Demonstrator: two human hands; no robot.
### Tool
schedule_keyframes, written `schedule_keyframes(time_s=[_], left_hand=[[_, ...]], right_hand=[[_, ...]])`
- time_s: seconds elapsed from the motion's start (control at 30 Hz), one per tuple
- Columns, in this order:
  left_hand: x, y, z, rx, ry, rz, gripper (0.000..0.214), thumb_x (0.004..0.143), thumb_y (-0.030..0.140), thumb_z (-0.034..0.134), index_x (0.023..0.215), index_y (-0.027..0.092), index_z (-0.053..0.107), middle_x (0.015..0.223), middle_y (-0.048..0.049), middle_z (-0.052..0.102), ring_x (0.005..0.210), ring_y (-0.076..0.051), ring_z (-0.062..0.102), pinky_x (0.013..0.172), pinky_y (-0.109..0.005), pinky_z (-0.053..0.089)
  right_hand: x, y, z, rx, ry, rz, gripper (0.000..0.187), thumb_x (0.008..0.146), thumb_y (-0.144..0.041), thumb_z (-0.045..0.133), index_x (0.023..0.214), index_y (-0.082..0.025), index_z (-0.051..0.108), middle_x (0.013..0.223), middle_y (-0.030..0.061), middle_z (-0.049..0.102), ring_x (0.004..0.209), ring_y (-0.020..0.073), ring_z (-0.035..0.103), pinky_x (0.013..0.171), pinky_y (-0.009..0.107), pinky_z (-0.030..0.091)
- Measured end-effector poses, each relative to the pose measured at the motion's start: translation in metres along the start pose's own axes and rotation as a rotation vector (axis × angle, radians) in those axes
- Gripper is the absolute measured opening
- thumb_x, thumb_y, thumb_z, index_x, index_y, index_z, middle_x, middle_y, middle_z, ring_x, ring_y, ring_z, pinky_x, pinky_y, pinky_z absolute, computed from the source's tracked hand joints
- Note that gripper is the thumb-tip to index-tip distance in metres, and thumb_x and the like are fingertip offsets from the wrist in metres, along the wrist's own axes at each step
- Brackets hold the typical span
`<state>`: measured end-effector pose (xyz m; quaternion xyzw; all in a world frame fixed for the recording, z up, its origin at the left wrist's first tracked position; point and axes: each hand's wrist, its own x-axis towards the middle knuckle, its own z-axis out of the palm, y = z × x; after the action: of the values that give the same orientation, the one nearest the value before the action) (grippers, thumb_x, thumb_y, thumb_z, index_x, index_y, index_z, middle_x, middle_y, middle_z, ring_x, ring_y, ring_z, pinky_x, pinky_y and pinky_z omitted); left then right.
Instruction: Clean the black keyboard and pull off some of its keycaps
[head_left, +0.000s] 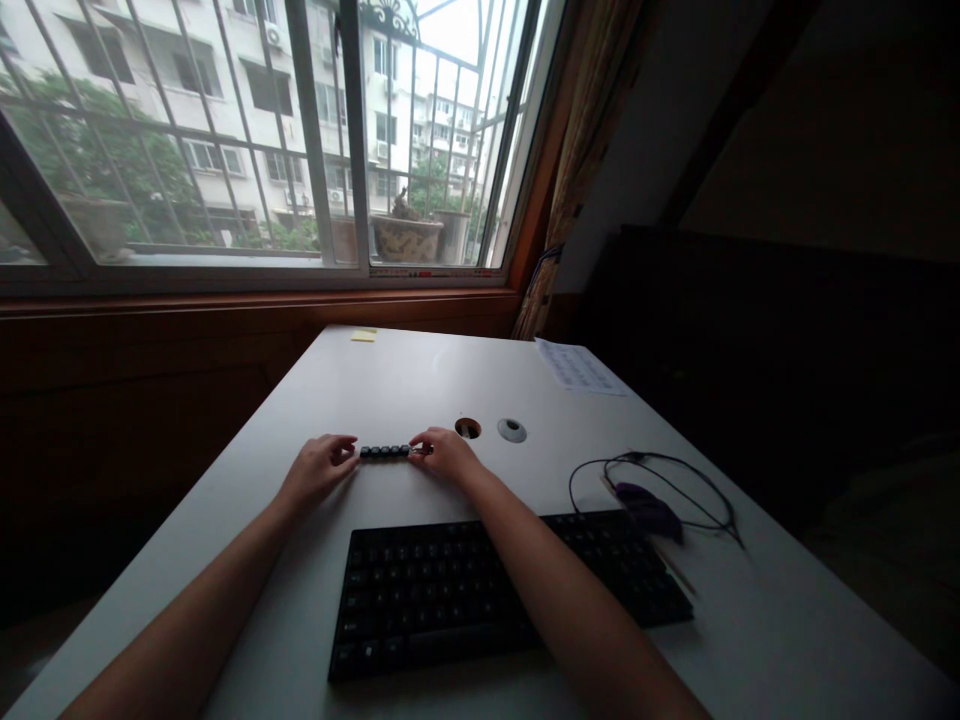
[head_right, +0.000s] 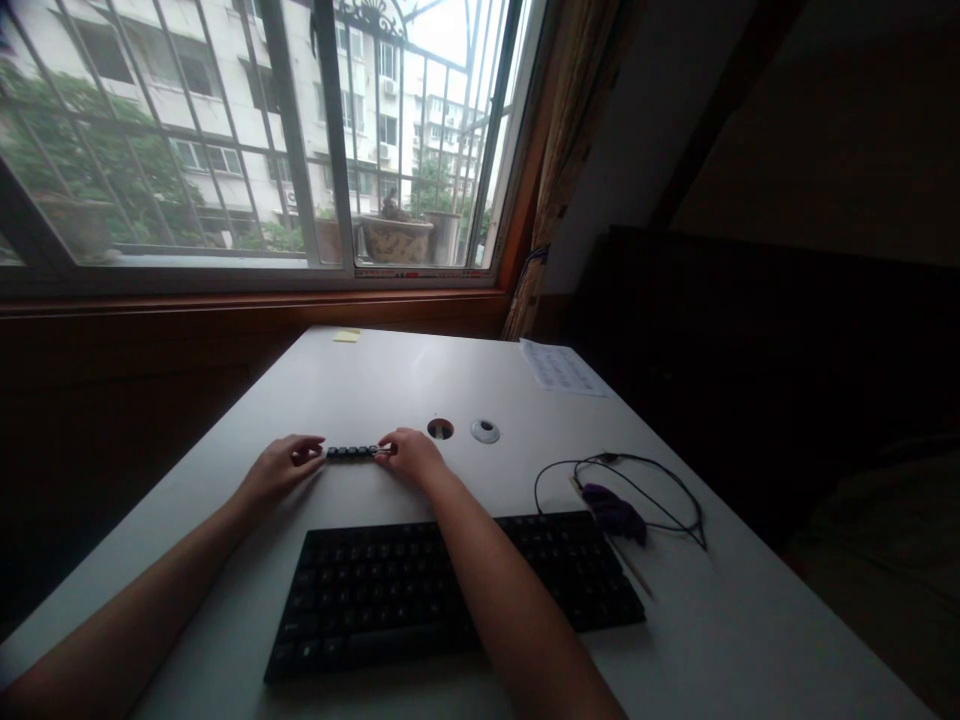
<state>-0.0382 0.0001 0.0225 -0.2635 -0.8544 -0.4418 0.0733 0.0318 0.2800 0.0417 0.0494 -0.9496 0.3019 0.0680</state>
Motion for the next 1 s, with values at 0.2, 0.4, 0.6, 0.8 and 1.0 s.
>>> schedule_keyframes(time_s=[0.2,0.4,0.6,0.8,1.0], left_hand=[[-0.002,-0.004,0.006,0.097,-0.017,0.048,0.038,0.08,0.047,0.069,0.105,0.02,0.08,0.096,-0.0093,0.073,0.088,-0.028,0.069,0.083,-0.041,0.056],[0.001,-0.01,0.008,0.147,-0.042,0.06,0.039,0.085,0.053,0.069,0.101,0.021,0.084,0.094,-0.0093,0.07,0.091,-0.029,0.068,0.086,-0.042,0.056],[0.005,-0.016,0.01,0.161,-0.071,0.047,0.038,0.084,0.052,0.07,0.104,0.023,0.085,0.097,-0.0092,0.069,0.091,-0.029,0.068,0.087,-0.042,0.056],[0.005,-0.017,0.011,0.16,-0.076,0.035,0.036,0.085,0.049,0.07,0.106,0.023,0.084,0.099,-0.0091,0.068,0.092,-0.028,0.067,0.087,-0.042,0.056],[0.005,-0.019,0.011,0.153,-0.081,0.034,0.036,0.087,0.049,0.068,0.106,0.023,0.085,0.1,-0.0093,0.068,0.091,-0.028,0.068,0.087,-0.041,0.056]], right_hand=[[-0.003,0.0,0.001,-0.004,0.012,0.004,0.02,0.087,-0.029,0.082,0.107,-0.022,0.082,0.102,0.0044,0.077,0.086,0.0145,0.071,0.083,0.026,0.052],[-0.003,-0.003,0.002,-0.02,0.012,0.005,0.024,0.089,-0.029,0.08,0.112,-0.023,0.082,0.105,0.0047,0.077,0.088,0.0151,0.071,0.085,0.026,0.052],[-0.003,-0.004,0.002,-0.036,0.007,0.005,0.024,0.089,-0.03,0.079,0.113,-0.025,0.082,0.104,0.0042,0.077,0.09,0.0158,0.071,0.085,0.026,0.051],[-0.003,-0.004,0.002,-0.045,0.006,0.011,0.024,0.089,-0.031,0.081,0.112,-0.025,0.082,0.104,0.0039,0.077,0.089,0.0156,0.071,0.084,0.026,0.051],[-0.004,-0.005,0.001,-0.05,0.003,0.008,0.023,0.089,-0.031,0.08,0.111,-0.026,0.082,0.104,0.0036,0.077,0.088,0.0156,0.071,0.082,0.026,0.05]])
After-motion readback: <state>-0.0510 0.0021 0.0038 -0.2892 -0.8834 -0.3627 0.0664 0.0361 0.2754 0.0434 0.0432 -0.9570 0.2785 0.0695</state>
